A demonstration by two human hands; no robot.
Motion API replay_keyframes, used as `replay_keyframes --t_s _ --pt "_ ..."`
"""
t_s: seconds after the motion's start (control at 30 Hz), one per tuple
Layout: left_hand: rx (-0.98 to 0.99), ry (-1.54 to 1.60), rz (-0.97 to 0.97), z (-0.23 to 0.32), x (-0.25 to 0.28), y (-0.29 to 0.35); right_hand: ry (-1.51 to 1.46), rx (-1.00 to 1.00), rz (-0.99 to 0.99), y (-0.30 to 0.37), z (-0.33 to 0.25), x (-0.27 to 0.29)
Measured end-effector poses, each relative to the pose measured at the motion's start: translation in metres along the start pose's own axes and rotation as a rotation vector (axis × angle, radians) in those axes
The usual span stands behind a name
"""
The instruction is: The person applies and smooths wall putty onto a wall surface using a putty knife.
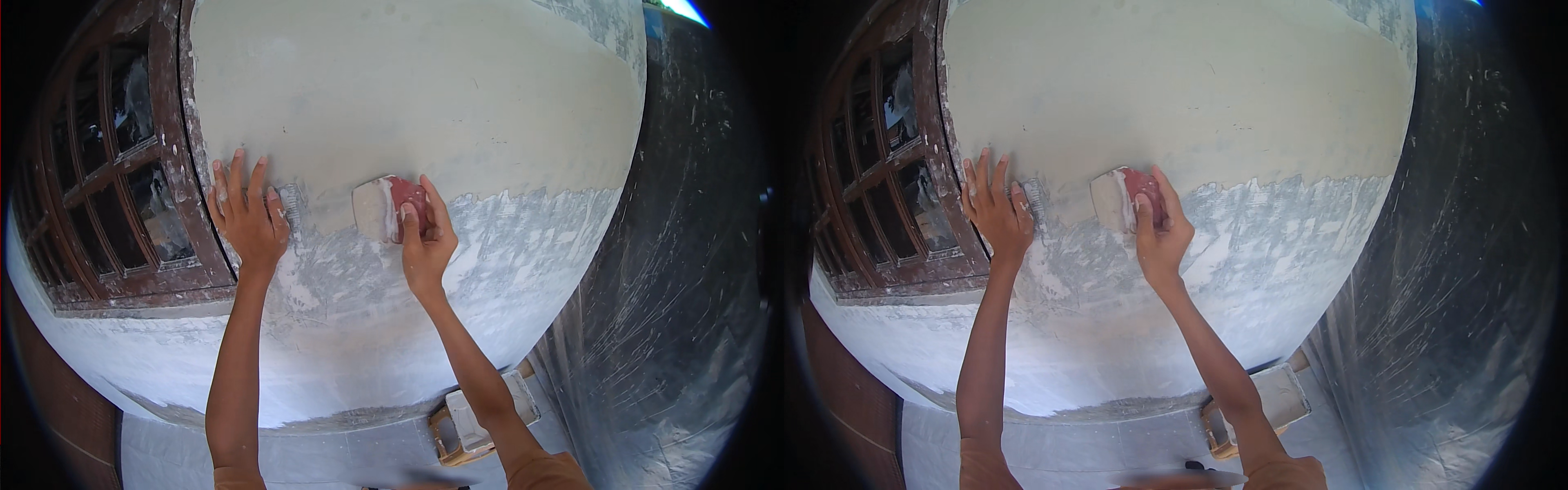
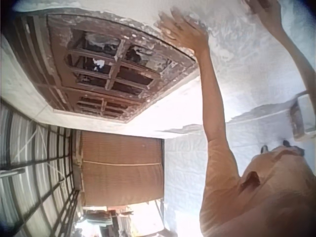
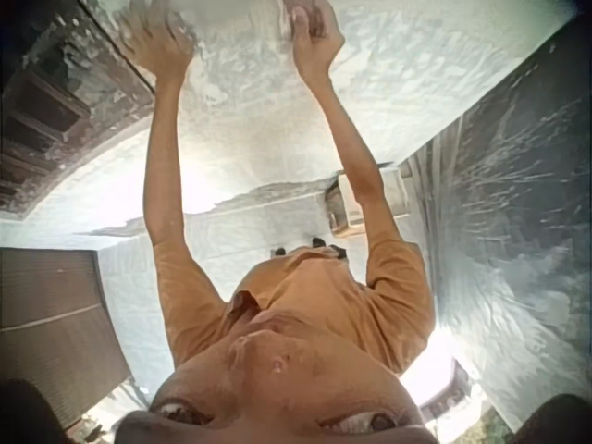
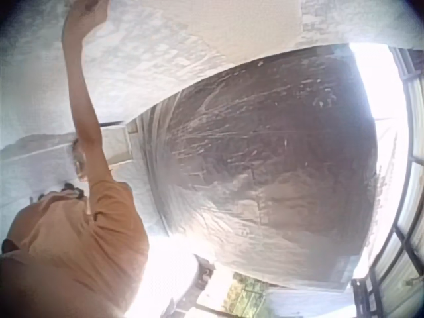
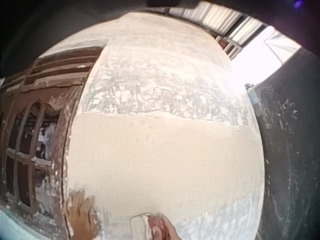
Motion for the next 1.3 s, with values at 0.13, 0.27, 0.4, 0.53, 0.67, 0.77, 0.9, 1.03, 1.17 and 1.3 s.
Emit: replay_keyframes --t_s 0.13,0.27,0.4,0.53,0.67,0.77,0.9,1.03,1.17,1.3 --pt "-0.036 0.014 -0.009 -0.001 0.001 0.006 0.088 0.069 0.204 -0.012 -0.018 0.072" --pt "-0.019 0.077 -0.063 0.002 -0.005 0.009 0.185 0.03 0.247 -0.005 -0.033 0.101" --pt "0.027 0.121 -0.091 0.009 -0.003 0.016 0.223 0.054 0.202 0.012 -0.049 0.102" --pt "0.031 0.189 -0.141 0.029 0.004 0.026 0.28 0.022 0.181 0.027 -0.058 0.111" --pt "0.032 0.196 -0.218 0.056 0.019 0.038 0.294 -0.007 0.134 0.04 -0.058 0.133" --pt "0.016 0.163 -0.259 0.087 0.031 0.051 0.284 -0.031 0.095 0.048 -0.055 0.162" --pt "0.01 0.126 -0.351 0.134 0.047 0.08 0.242 -0.096 0.049 0.065 -0.037 0.209" --pt "0.045 0.122 -0.509 0.197 0.057 0.13 0.273 -0.221 0.011 0.093 -0.013 0.271" --pt "0.103 0.23 -0.71 0.268 0.061 0.191 0.361 -0.409 -0.027 0.131 0.022 0.336" --pt "0.165 0.312 -0.919 0.334 0.065 0.263 0.55 -0.607 -0.076 0.175 0.057 0.394"
Point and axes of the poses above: each hand's wrist, its own y-axis away from the middle knuckle, its own x-axis out of the back of the hand, z = x × y, the point moved 10 cm from there along -y, towards the middle knuckle, and after that the axes turned 7 degrees about -x, right-handed, at the moved point
